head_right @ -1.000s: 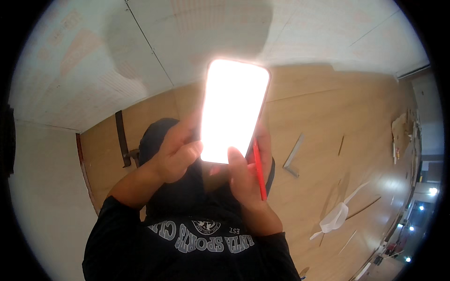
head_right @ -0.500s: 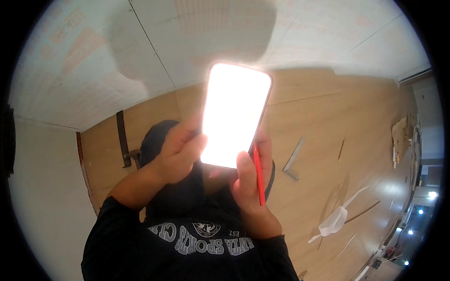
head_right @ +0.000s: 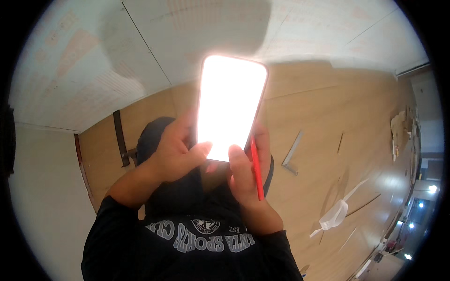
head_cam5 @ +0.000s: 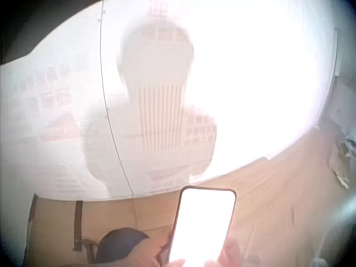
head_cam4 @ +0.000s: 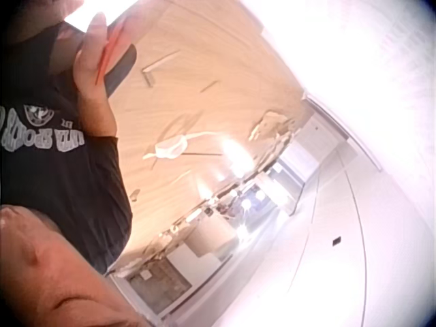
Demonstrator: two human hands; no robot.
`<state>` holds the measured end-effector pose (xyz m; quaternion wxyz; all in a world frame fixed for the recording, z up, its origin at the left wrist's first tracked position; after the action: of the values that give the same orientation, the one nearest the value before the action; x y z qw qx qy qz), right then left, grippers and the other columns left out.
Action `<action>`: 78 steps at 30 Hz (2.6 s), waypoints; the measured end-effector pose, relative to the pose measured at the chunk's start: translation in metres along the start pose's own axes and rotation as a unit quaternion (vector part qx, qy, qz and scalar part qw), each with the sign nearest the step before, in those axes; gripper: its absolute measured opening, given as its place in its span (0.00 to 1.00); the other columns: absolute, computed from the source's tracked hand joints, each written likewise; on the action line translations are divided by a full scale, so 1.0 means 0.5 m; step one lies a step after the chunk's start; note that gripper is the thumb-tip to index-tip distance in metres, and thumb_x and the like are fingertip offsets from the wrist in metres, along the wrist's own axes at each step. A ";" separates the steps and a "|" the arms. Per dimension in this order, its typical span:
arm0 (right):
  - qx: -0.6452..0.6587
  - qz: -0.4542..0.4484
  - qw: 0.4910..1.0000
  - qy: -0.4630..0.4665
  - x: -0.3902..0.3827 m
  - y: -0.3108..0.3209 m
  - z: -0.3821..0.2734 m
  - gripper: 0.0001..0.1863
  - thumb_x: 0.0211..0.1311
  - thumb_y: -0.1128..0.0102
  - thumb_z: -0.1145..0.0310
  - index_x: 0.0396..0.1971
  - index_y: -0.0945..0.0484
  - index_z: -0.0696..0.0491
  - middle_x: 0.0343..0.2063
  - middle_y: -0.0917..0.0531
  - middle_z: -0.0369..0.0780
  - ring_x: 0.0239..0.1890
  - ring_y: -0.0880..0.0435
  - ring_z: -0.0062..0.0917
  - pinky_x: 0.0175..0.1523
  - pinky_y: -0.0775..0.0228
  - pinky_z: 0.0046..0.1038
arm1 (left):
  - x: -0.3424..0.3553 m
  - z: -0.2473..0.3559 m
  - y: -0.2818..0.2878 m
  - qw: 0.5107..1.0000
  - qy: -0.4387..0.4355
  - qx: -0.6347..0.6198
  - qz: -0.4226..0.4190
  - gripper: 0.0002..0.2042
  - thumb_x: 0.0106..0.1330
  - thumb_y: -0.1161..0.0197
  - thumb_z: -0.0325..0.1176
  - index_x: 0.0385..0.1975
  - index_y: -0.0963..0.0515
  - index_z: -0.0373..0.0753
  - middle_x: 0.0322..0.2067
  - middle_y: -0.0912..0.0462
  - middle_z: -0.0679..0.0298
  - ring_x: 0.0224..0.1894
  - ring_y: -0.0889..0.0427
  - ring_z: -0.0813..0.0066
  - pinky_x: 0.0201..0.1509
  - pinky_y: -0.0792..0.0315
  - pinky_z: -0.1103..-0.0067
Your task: The person measures and marks a laminate floor plank with a square and pencil, uses a utility knife to score and remove a strip from a wall, and then fits the floor plank into position.
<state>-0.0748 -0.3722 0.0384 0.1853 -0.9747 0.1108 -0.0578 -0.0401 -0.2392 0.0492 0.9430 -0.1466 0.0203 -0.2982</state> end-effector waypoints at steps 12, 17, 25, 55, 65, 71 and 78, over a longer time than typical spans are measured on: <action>-0.012 -0.020 1.000 -0.011 -0.001 -0.001 -0.005 0.28 0.68 0.44 0.61 0.60 0.37 0.64 0.41 0.18 0.51 0.23 0.17 0.29 0.26 0.22 0.26 | -0.003 -0.016 0.012 0.997 -0.076 -0.001 -0.012 0.27 0.73 0.51 0.36 0.68 0.39 0.26 0.50 0.22 0.54 0.49 0.22 0.72 0.56 0.26 0.73; -0.007 -0.019 1.000 -0.013 -0.003 0.000 -0.005 0.32 0.66 0.46 0.57 0.61 0.38 0.65 0.41 0.18 0.52 0.22 0.17 0.30 0.27 0.21 0.27 | -0.004 -0.008 0.009 0.998 -0.066 -0.013 -0.021 0.27 0.75 0.51 0.37 0.67 0.39 0.26 0.49 0.21 0.55 0.48 0.22 0.73 0.55 0.25 0.74; 0.005 -0.007 1.000 -0.030 -0.003 0.002 0.002 0.29 0.69 0.52 0.57 0.61 0.37 0.65 0.41 0.18 0.53 0.22 0.17 0.31 0.27 0.22 0.28 | -0.004 -0.012 0.014 0.997 -0.072 -0.002 -0.004 0.26 0.74 0.51 0.35 0.68 0.39 0.25 0.48 0.21 0.55 0.47 0.21 0.74 0.52 0.24 0.75; 0.024 -0.039 0.999 -0.017 -0.009 -0.002 0.002 0.34 0.63 0.45 0.63 0.65 0.42 0.66 0.44 0.20 0.55 0.25 0.17 0.33 0.29 0.20 0.29 | 0.001 -0.009 0.015 0.992 -0.121 0.044 -0.002 0.27 0.68 0.50 0.30 0.66 0.38 0.25 0.48 0.21 0.54 0.44 0.20 0.73 0.54 0.25 0.73; -0.010 -0.035 0.999 0.005 -0.012 0.000 0.007 0.36 0.64 0.44 0.61 0.66 0.43 0.66 0.48 0.22 0.55 0.31 0.15 0.33 0.31 0.18 0.29 | 0.001 -0.004 0.014 0.996 -0.090 0.020 0.015 0.23 0.74 0.54 0.27 0.67 0.39 0.26 0.44 0.21 0.55 0.34 0.20 0.76 0.39 0.22 0.78; 0.008 -0.049 0.999 -0.005 -0.014 -0.001 0.009 0.33 0.66 0.44 0.62 0.64 0.42 0.65 0.48 0.21 0.54 0.30 0.16 0.31 0.30 0.19 0.26 | -0.003 -0.003 0.012 0.996 -0.075 -0.052 0.000 0.23 0.75 0.54 0.30 0.67 0.39 0.26 0.44 0.22 0.55 0.33 0.20 0.75 0.38 0.22 0.78; -0.041 -0.041 0.998 -0.009 -0.010 0.002 0.000 0.30 0.68 0.44 0.64 0.63 0.41 0.64 0.44 0.19 0.51 0.28 0.16 0.28 0.27 0.21 0.23 | -0.001 0.003 0.007 0.997 -0.073 -0.030 -0.018 0.25 0.73 0.55 0.33 0.67 0.39 0.25 0.47 0.22 0.54 0.36 0.19 0.73 0.42 0.22 0.76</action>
<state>-0.0798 -0.3719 0.0375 0.1441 -0.9856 0.0717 -0.0522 -0.0385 -0.2357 0.0494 0.9315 -0.1966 -0.0426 -0.3031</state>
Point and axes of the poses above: each hand's wrist, its own x-axis towards the middle knuckle, its own y-axis out of the back of the hand, z = x × y, the point moved 6 cm from there along x, towards the middle knuckle
